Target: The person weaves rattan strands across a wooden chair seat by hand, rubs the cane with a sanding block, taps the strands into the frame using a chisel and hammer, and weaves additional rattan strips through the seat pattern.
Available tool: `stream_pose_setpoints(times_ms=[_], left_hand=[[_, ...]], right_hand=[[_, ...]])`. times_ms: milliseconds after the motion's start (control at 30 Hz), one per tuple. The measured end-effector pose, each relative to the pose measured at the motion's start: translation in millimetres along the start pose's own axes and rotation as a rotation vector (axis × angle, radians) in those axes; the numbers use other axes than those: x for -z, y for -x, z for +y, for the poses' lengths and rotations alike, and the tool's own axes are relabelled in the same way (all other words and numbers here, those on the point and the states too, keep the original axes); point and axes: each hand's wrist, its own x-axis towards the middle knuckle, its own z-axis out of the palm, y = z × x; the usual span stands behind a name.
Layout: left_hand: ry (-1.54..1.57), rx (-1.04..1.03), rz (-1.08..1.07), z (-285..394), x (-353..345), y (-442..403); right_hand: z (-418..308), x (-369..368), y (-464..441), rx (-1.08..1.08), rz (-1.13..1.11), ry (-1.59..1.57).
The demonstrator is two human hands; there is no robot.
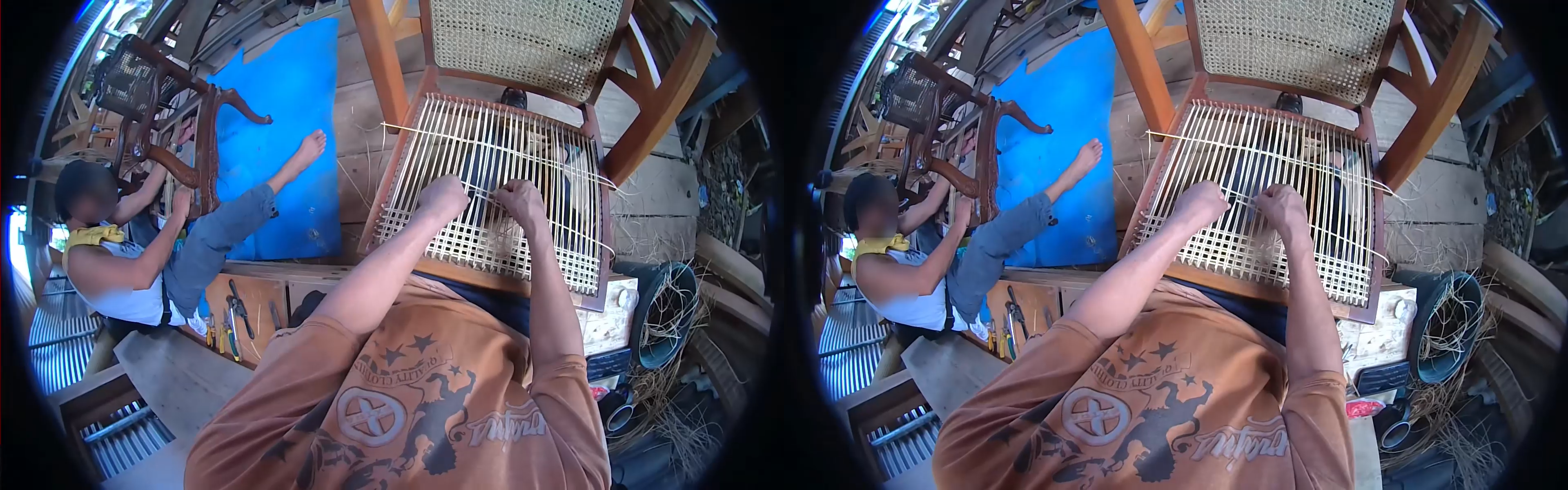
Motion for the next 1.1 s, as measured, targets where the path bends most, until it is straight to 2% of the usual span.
stream_pose_setpoints(times_ms=[133, 367, 467, 567, 667, 800, 933, 1100], left_hand=[[0.275, -0.036, -0.097, -12.3, 3.8, -10.2], [0.238, -0.020, -0.106, -5.1, 11.1, 0.6], [0.203, -0.091, -0.059, -10.8, 6.8, -0.7], [0.003, -0.144, 0.195, -14.9, 2.1, 3.4], [-0.079, -0.043, 0.116, -12.5, 3.8, 2.5], [0.024, -0.006, 0.078, -16.9, 1.5, -10.9], [0.108, 0.040, -0.096, -12.4, 17.5, -4.3], [0.150, 0.031, -0.128, -9.8, 27.1, 2.2]], right_hand=[[-7.0, 11.2, 6.1, -0.095, -0.041, -0.082], [-3.6, 13.4, 5.5, -0.057, -0.071, -0.053], [-2.2, 1.2, -0.4, -0.036, -0.051, -0.007], [-2.3, -7.9, -3.5, 0.027, -0.011, 0.075], [0.1, -9.3, -7.3, 0.018, -0.069, 0.070], [-3.1, -9.6, -2.6, 0.006, -0.035, 0.090], [-1.4, -8.7, -0.5, 0.003, -0.045, 0.014], [-2.2, -6.7, 0.3, -0.049, -0.092, -0.052]])
